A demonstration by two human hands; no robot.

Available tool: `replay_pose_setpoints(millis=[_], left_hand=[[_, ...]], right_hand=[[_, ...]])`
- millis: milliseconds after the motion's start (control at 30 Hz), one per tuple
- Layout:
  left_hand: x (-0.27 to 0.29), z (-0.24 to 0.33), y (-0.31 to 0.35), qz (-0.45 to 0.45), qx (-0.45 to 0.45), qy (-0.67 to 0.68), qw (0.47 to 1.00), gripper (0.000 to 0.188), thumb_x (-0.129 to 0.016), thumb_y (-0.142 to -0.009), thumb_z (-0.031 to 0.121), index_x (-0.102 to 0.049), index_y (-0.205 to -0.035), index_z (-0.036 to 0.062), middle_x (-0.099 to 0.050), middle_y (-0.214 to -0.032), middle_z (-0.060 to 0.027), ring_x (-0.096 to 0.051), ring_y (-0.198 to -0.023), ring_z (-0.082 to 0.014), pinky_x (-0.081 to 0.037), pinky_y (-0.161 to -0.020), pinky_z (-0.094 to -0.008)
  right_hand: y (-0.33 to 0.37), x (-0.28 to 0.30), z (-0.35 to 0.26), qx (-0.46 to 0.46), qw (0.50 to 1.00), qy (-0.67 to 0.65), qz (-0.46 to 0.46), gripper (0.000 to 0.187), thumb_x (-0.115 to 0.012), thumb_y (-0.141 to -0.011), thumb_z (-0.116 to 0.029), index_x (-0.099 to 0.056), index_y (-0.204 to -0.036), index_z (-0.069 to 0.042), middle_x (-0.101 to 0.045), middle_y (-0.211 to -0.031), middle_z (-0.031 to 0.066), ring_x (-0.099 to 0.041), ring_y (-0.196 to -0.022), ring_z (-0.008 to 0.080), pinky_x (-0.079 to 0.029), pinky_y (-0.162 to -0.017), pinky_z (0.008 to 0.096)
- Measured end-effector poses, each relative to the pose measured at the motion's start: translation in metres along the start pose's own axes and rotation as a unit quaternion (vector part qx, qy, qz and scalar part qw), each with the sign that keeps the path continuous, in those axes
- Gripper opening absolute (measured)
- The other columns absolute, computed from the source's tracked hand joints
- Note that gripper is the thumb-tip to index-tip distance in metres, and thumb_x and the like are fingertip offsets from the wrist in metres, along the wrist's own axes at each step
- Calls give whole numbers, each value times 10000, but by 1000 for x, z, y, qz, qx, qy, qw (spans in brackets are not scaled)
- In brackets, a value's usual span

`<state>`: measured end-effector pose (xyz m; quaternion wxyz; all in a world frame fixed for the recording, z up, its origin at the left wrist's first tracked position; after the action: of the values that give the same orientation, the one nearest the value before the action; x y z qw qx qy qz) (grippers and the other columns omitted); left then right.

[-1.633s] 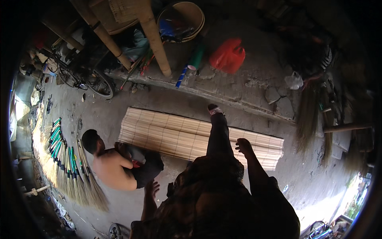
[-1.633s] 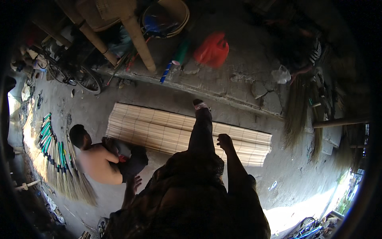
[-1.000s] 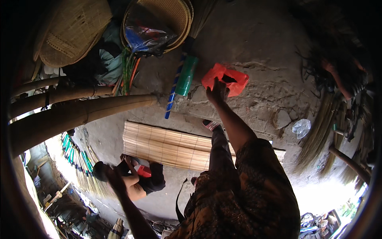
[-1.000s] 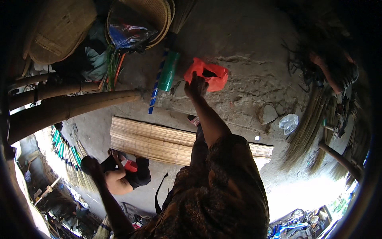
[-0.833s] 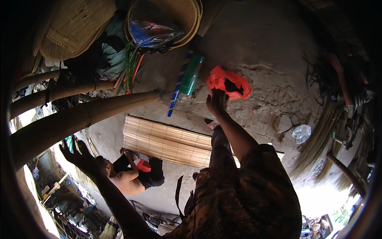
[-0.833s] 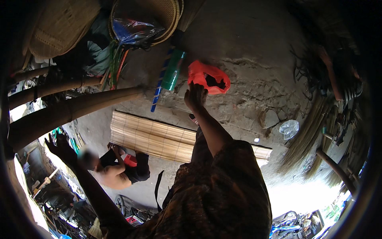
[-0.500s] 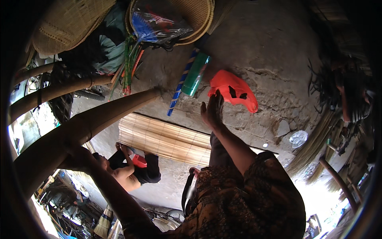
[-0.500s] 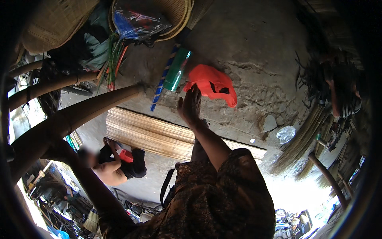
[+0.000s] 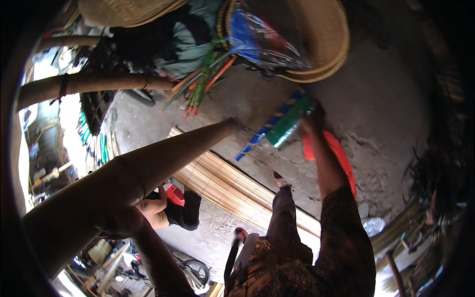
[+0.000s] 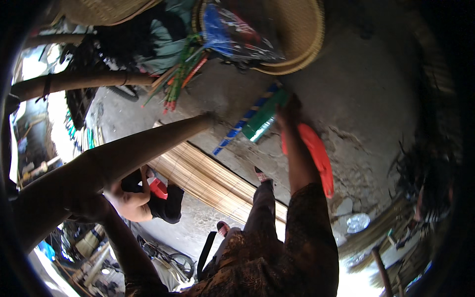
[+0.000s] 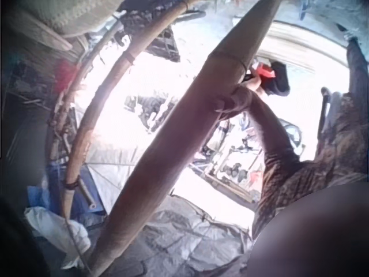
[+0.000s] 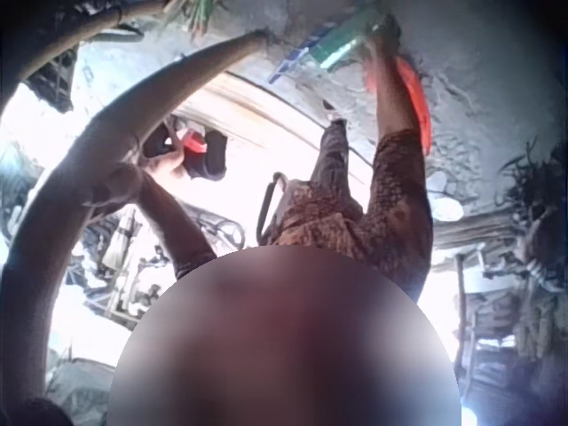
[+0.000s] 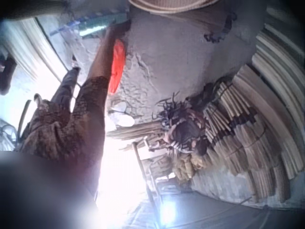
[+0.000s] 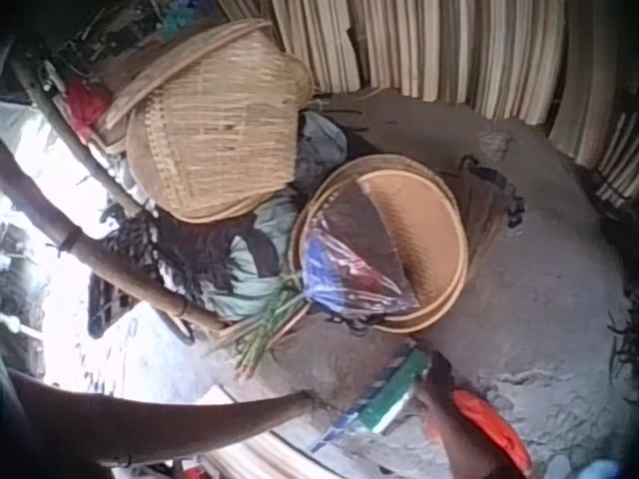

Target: The person gathers several brooms, then sits and wraps green tape around the wooden handles one by one. The taped brooms are placed on the floor in a row.

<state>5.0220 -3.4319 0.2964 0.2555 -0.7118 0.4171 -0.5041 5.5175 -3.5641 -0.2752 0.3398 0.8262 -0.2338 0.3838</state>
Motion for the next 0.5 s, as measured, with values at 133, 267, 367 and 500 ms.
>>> replay_pose_setpoints(millis=[133, 267, 367, 500], left_hand=[[5, -30, 14, 27, 129, 167, 977, 860, -805, -891, 514, -521, -1304, -185, -668, -1141, -353, -685, -984, -581, -559, -939, -629], [2, 2, 12, -15, -78, -72, 994, 858, -824, -859, 534, -539, -1267, -166, -689, -1078, -313, -697, -913, -561, -572, -907, -615], [4, 17, 10, 16, -83, 68, 994, 810, -747, -950, 481, -484, -1405, -136, -637, -1227, -318, -655, -1099, -535, -520, -998, -594], [-3, 53, 4, 37, -60, 147, 987, 667, -655, -1038, 368, -434, -1499, -61, -535, -1425, -280, -566, -1300, -451, -426, -1132, -561]], right_hand=[[-41, -21, 20, 34, 997, 31, -61, 874, -789, -909, -441, -418, -1578, -18, -510, -1556, 281, -511, -1429, 439, -422, -1187, 509], [-20, -25, 9, 5, 996, 33, -81, 723, -801, -899, -435, -574, -1446, -21, -623, -1406, 282, -597, -1331, 425, -475, -1120, 494], [23, -15, -14, 28, 994, -32, -105, 542, -816, -900, -401, -694, -1257, -12, -721, -1175, 271, -684, -1174, 428, -531, -1016, 472], [124, 15, -88, 204, 963, -119, -126, 409, -849, -856, -211, -706, -1181, -7, -722, -1197, 245, -672, -1164, 443, -529, -1006, 517]])
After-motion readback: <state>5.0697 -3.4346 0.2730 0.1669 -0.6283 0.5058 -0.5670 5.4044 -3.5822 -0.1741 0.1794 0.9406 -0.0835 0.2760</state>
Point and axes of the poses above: each hand's wrist, its own y-axis away from the middle knuckle, its own x-axis out of the back of the hand, z = x × y, the point moved 8 cm from there along -y, towards the middle knuckle
